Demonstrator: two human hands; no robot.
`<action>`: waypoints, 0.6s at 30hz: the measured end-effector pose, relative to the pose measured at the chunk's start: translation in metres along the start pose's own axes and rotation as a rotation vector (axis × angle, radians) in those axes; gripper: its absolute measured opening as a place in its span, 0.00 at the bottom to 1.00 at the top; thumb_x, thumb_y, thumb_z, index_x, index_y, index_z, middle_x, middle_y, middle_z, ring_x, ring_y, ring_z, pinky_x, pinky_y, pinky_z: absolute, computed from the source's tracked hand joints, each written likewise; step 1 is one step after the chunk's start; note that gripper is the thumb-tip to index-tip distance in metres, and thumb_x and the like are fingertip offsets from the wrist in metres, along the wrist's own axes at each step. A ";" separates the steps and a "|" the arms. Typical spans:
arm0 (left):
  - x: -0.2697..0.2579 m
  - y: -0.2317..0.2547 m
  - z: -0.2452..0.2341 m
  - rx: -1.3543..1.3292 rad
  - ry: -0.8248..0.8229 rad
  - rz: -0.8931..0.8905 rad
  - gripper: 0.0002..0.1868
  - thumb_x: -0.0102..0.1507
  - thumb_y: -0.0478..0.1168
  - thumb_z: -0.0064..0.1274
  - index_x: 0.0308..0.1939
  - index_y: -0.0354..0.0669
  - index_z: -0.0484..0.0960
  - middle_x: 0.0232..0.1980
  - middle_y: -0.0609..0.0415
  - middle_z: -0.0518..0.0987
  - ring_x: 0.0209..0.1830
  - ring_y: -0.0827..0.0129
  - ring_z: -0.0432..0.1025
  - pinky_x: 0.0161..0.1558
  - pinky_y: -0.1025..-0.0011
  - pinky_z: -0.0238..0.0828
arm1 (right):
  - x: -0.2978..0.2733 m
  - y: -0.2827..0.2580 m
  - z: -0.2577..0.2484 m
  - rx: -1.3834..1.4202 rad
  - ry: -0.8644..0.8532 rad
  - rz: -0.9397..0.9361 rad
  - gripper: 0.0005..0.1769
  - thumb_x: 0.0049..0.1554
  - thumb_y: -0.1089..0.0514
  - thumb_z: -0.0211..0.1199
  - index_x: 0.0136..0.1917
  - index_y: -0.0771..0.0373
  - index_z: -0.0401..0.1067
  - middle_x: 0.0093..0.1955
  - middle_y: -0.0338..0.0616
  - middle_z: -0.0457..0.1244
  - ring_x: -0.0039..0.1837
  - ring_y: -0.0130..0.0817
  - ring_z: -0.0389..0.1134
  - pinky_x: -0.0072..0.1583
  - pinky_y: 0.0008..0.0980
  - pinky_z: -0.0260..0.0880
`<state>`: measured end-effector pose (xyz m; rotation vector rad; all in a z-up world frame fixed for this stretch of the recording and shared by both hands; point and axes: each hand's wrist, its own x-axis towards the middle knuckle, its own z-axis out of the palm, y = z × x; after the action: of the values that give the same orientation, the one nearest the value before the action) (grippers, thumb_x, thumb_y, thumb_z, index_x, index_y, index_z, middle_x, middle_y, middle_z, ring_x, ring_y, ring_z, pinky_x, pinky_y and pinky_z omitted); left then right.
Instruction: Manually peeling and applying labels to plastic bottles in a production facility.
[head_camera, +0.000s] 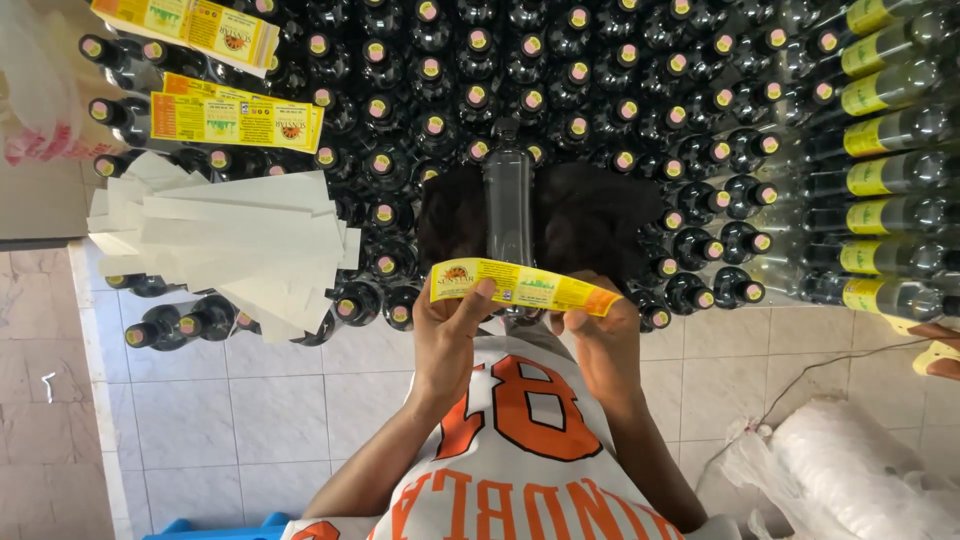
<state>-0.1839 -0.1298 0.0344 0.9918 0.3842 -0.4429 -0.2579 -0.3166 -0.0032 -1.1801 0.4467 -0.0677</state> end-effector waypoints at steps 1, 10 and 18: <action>0.000 -0.002 0.001 0.000 0.010 0.007 0.23 0.66 0.41 0.68 0.59 0.35 0.77 0.54 0.37 0.79 0.55 0.53 0.76 0.55 0.58 0.82 | 0.003 0.005 0.001 0.005 0.078 -0.013 0.23 0.59 0.51 0.76 0.62 0.62 0.73 0.52 0.49 0.67 0.52 0.38 0.68 0.49 0.33 0.73; 0.018 -0.006 -0.016 0.224 -0.011 0.176 0.14 0.69 0.43 0.66 0.49 0.38 0.80 0.52 0.39 0.85 0.53 0.58 0.78 0.49 0.59 0.84 | 0.025 -0.004 0.028 -0.066 0.293 -0.061 0.16 0.62 0.54 0.75 0.58 0.63 0.75 0.53 0.49 0.70 0.57 0.38 0.73 0.58 0.35 0.77; 0.047 0.008 -0.009 0.256 -0.051 0.315 0.11 0.69 0.40 0.65 0.45 0.37 0.81 0.57 0.41 0.85 0.56 0.58 0.79 0.50 0.63 0.80 | 0.046 -0.014 0.038 -0.202 0.348 -0.081 0.14 0.62 0.53 0.76 0.57 0.60 0.78 0.53 0.45 0.72 0.58 0.34 0.76 0.62 0.36 0.80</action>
<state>-0.1408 -0.1264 0.0120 1.2636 0.1218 -0.2341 -0.1994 -0.3016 0.0077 -1.3910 0.7242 -0.3069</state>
